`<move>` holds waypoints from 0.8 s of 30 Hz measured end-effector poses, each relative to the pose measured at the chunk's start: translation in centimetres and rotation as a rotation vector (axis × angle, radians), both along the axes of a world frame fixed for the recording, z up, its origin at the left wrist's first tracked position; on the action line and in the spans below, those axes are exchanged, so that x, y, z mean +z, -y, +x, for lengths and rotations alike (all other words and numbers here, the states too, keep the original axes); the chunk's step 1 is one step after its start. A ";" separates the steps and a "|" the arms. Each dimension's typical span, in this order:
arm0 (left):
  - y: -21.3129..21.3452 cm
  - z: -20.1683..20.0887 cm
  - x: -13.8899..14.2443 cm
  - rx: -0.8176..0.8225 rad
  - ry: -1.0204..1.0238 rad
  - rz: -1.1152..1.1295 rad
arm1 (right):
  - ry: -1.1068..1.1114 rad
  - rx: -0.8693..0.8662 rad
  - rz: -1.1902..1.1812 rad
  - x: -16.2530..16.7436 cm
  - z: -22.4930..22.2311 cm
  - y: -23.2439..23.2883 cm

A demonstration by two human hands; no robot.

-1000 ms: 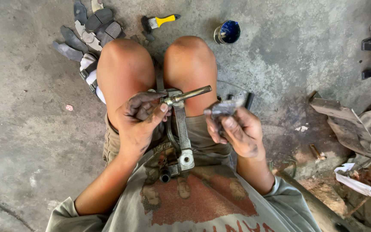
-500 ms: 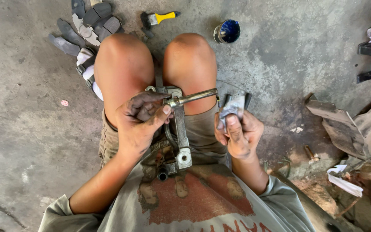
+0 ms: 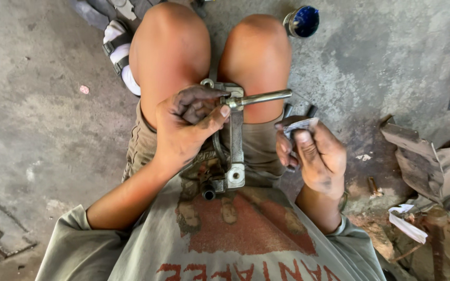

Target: The person sits on the workshop floor with a metal bracket assembly on their lap. They apply grease from a small container onto a cylindrical pin and bracket holes with their fingers, insert and twist the pin into the bracket, and reposition the bracket to work on its other side.

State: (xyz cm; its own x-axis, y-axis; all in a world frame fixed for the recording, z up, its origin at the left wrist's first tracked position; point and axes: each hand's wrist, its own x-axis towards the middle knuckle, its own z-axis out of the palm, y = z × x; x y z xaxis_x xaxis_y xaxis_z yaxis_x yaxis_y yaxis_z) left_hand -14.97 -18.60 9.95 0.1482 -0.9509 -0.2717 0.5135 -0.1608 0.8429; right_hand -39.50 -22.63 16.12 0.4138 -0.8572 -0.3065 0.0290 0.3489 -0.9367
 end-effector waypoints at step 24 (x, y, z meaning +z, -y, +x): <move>1.0 -0.3 2.7 -0.070 0.273 -0.114 | -0.305 -0.101 -0.134 1.8 4.0 0.4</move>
